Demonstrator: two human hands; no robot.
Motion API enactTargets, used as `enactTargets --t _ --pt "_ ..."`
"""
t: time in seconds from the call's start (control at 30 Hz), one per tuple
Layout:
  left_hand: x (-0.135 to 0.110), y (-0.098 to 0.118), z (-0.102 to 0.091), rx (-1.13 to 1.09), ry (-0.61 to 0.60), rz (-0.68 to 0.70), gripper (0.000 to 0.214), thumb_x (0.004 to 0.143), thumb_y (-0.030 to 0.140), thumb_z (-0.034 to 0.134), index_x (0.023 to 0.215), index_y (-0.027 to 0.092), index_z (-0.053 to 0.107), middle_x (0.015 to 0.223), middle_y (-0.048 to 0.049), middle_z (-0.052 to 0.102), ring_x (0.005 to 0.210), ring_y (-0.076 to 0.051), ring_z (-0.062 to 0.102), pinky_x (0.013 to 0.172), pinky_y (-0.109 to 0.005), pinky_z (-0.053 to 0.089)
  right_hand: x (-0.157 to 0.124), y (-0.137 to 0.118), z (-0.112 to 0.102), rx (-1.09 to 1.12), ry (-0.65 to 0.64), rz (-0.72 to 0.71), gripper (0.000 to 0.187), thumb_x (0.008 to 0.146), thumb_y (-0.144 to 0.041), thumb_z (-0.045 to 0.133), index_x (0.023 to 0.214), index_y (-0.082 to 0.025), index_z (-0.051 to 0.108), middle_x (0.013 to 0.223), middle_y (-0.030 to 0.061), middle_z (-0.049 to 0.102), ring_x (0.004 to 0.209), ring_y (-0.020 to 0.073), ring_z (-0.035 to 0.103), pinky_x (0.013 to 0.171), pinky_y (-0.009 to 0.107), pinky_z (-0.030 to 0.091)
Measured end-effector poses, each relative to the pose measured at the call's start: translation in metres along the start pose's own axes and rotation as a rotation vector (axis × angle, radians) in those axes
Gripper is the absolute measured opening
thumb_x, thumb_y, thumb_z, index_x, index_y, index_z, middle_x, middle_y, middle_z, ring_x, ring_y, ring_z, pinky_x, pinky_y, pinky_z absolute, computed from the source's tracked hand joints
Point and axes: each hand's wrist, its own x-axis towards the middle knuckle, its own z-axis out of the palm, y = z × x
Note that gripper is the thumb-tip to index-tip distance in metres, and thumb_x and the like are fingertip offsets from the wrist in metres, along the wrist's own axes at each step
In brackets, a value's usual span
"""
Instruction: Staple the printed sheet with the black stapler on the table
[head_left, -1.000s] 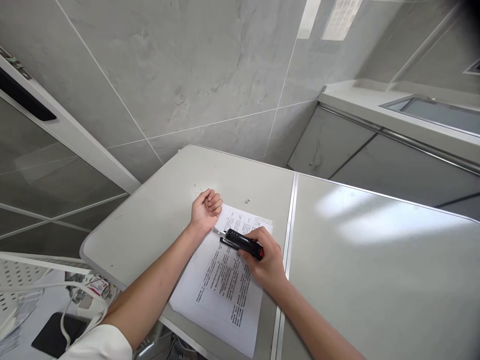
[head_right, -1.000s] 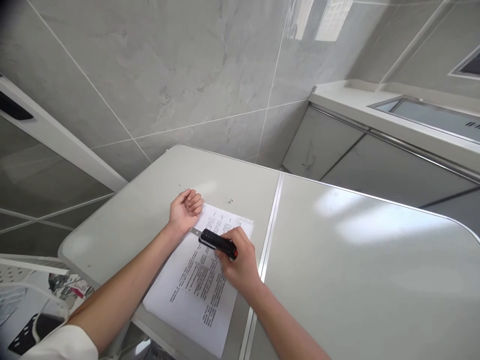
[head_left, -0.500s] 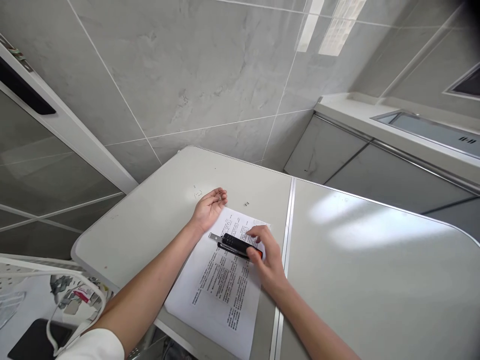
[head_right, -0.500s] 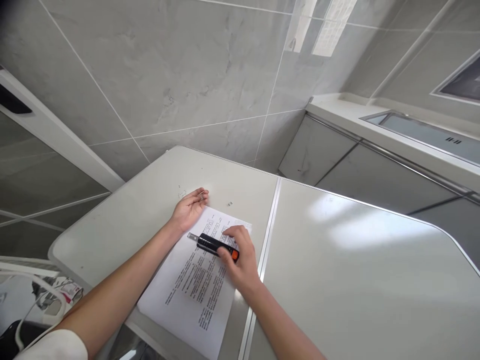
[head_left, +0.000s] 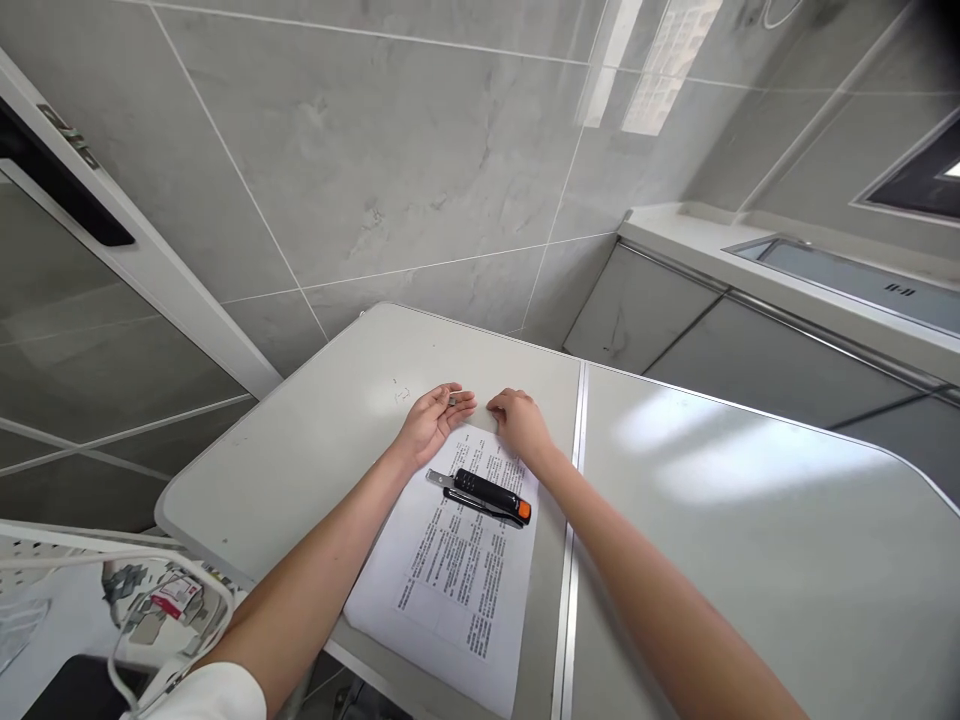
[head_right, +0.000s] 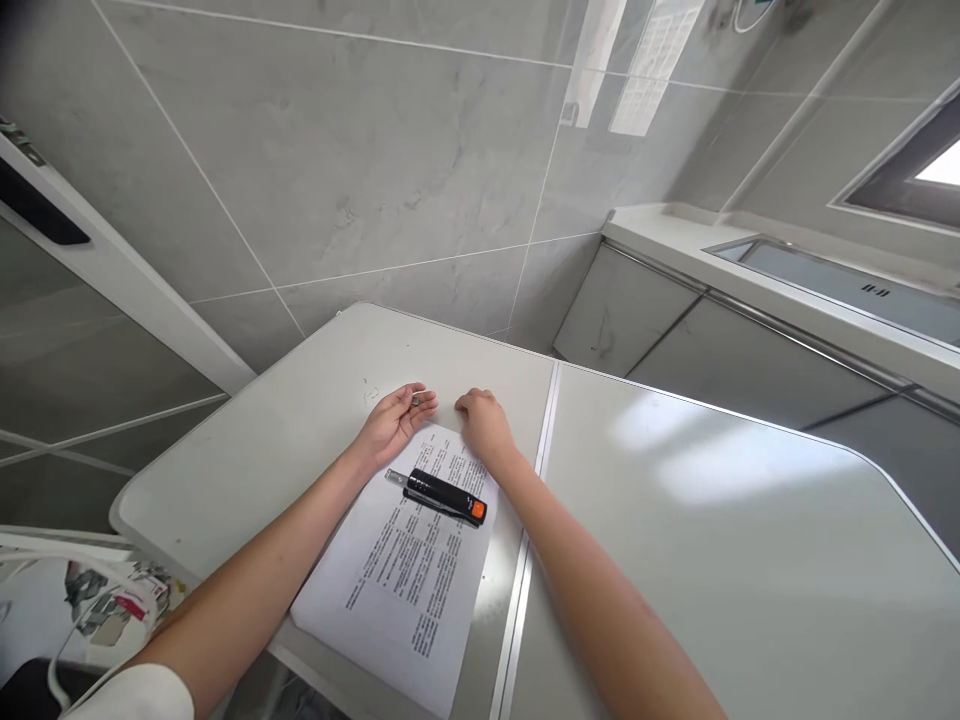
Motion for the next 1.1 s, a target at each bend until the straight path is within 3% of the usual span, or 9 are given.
enactTargets --t 0.1,0.17,0.27,0.4,0.57,0.7,0.97,1.1 --pt "0.001 -0.002 -0.001 -0.005 -0.021 -0.002 0.019 0.104 0.022 0.054 0.107 0.009 0.068 0.107 -0.0172 0.076 0.101 -0.022 0.075 0.105 -0.04 0.056 0.0 -0.003 -0.004 0.015 0.042 0.032 0.03 0.087 0.0 0.052 0.091 -0.018 0.076 0.093 0.0073 0.072 0.088 0.0202 0.062 0.084 0.032 0.047" --pt "0.002 -0.004 -0.001 -0.028 -0.03 -0.013 0.024 0.105 0.023 0.051 0.107 0.008 0.069 0.113 -0.019 0.075 0.107 -0.023 0.074 0.108 -0.04 0.053 0.0 -0.015 -0.01 0.084 0.136 0.032 0.025 0.086 -0.003 0.055 0.092 -0.017 0.075 0.091 0.0062 0.071 0.085 0.0193 0.062 0.084 0.032 0.047" --pt "0.003 -0.004 -0.001 -0.089 -0.042 -0.041 0.034 0.107 0.03 0.047 0.109 0.006 0.071 0.115 -0.02 0.074 0.112 -0.025 0.071 0.108 -0.039 0.051 0.004 -0.041 -0.018 0.219 0.24 -0.104 0.022 0.088 -0.007 0.056 0.097 -0.018 0.072 0.095 0.0046 0.07 0.086 0.0176 0.063 0.085 0.031 0.048" --pt "0.005 -0.003 -0.003 -0.174 -0.061 -0.063 0.043 0.108 0.038 0.042 0.104 0.007 0.072 0.101 -0.0153 0.074 0.103 -0.022 0.071 0.1 -0.033 0.053 0.01 -0.068 -0.014 0.224 0.116 -0.257 0.03 0.088 -0.003 0.051 0.102 -0.02 0.072 0.099 0.0054 0.068 0.09 0.0175 0.061 0.082 0.028 0.048" --pt "0.005 -0.002 -0.003 -0.174 -0.059 -0.088 0.044 0.109 0.035 0.04 0.1 0.008 0.073 0.092 -0.0122 0.072 0.092 -0.019 0.069 0.093 -0.031 0.053 0.016 -0.066 -0.004 0.08 0.001 -0.242 0.03 0.09 -0.002 0.05 0.098 -0.018 0.074 0.097 0.008 0.068 0.094 0.0193 0.058 0.083 0.028 0.046" --pt "0.004 -0.002 -0.001 -0.168 -0.078 -0.098 0.043 0.109 0.034 0.04 0.099 0.009 0.073 0.09 -0.0114 0.072 0.092 -0.019 0.069 0.093 -0.031 0.052 0.016 -0.062 -0.007 0.031 -0.017 -0.219 0.029 0.091 -0.004 0.052 0.098 -0.018 0.075 0.094 0.0078 0.069 0.091 0.0193 0.058 0.083 0.028 0.045" --pt "0.0 -0.005 0.0 -0.07 -0.127 -0.011 0.018 0.1 0.021 0.06 0.102 0.009 0.073 0.098 -0.0132 0.073 0.104 -0.022 0.069 0.101 -0.035 0.05 0.015 -0.07 -0.014 -0.074 -0.021 -0.196 0.03 0.09 -0.003 0.048 0.09 -0.018 0.075 0.086 0.0075 0.068 0.084 0.0203 0.053 0.075 0.028 0.041" --pt "0.001 -0.006 -0.004 -0.049 -0.106 0.017 0.008 0.091 0.011 0.069 0.097 0.008 0.074 0.098 -0.0127 0.074 0.108 -0.023 0.068 0.104 -0.034 0.049 0.018 -0.078 -0.02 -0.119 -0.096 -0.209 0.027 0.086 -0.004 0.051 0.09 -0.018 0.074 0.083 0.008 0.069 0.089 0.0229 0.052 0.073 0.029 0.038"
